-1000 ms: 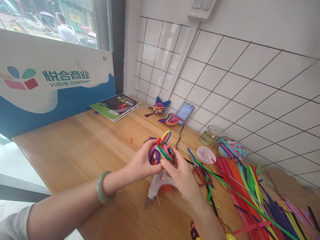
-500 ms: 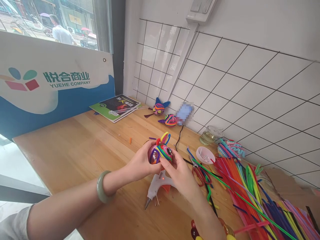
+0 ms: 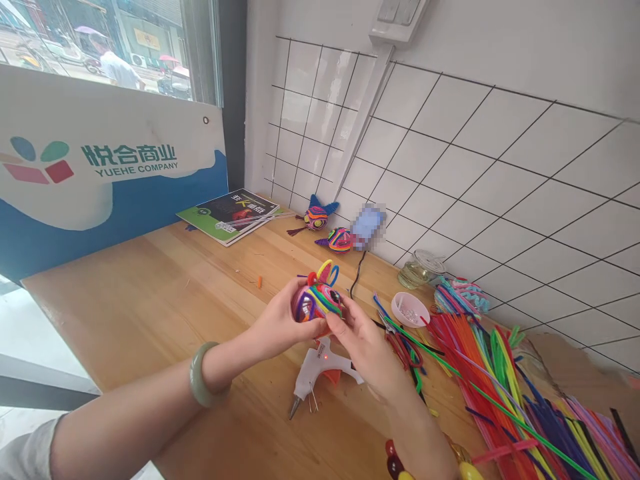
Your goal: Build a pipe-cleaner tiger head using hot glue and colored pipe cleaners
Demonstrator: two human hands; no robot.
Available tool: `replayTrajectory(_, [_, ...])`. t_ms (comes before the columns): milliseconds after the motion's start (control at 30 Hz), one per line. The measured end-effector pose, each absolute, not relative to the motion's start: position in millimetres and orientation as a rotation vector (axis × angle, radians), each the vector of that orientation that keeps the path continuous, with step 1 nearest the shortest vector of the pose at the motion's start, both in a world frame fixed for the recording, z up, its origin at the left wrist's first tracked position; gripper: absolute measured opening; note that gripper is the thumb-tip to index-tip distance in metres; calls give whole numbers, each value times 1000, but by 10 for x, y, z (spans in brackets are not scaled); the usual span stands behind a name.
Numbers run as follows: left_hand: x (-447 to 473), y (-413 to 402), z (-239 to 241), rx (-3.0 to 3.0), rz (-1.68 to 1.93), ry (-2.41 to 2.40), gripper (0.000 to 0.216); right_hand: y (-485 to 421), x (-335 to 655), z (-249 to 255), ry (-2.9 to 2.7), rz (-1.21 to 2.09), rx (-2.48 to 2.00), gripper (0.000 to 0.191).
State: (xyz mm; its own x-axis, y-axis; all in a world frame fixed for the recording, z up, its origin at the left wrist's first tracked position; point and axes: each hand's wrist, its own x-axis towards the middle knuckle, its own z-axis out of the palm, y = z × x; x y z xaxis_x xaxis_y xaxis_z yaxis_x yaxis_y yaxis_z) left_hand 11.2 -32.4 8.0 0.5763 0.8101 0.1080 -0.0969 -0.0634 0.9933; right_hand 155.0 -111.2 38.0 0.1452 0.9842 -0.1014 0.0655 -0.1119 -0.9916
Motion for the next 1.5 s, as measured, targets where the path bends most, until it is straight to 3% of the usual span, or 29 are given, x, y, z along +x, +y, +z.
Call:
replayTrajectory(700, [98,-266,84,1031,753,424,48,-1061,1628,278,-1110,1005,-1481,58])
replayTrajectory(1300, [141,-272,39,1032,829,524,52,-1068,1581,308,-1146,1047,-1436,53])
replayTrajectory(1500, [164,-294,-15,1103,883,496,47,-1059,1492,279,-1141,920,-1559,56])
